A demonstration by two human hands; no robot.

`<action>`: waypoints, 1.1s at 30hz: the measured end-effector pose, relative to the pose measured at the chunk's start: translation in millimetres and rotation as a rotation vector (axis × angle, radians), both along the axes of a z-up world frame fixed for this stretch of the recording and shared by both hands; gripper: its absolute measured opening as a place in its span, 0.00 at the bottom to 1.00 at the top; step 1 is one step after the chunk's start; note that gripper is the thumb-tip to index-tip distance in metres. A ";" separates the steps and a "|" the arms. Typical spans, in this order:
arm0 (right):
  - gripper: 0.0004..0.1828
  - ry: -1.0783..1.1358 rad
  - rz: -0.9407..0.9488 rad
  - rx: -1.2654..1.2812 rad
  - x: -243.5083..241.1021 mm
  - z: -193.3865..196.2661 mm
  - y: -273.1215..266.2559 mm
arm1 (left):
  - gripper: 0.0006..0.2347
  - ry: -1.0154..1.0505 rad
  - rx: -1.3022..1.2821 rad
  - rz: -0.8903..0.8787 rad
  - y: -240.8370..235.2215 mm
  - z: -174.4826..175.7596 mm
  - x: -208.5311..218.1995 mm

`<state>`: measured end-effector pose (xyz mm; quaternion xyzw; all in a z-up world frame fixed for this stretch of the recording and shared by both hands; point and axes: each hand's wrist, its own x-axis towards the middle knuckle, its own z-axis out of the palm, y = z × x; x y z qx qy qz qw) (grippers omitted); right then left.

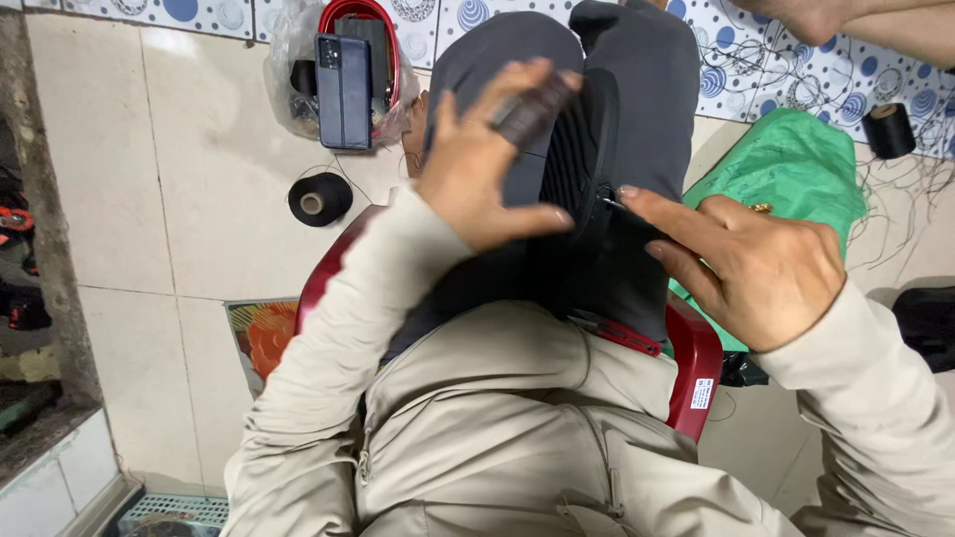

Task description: The person sits on a red chair and sews a black shoe using a needle and thread. They pull the thread through the shoe sole, cut the thread with scissors, and then place the tools into a red container.

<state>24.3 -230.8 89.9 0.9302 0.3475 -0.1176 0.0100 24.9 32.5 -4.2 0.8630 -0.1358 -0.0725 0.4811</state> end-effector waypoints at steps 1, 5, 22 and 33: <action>0.22 -0.030 0.012 -0.037 1.6 -2.4 3.1 | 0.51 0.063 0.226 -0.138 -11.0 -0.1 -3.5; 0.24 -0.073 0.051 -0.112 4.2 -5.9 3.3 | 0.49 0.099 0.087 -0.130 -19.8 5.4 -2.7; 0.12 0.085 0.170 0.075 29.6 -43.4 0.8 | 0.50 0.037 0.244 -0.124 -34.2 -17.8 2.3; 0.24 0.056 -0.027 0.161 12.7 -43.6 0.3 | 0.15 -0.364 0.004 0.122 -6.1 -24.5 -24.5</action>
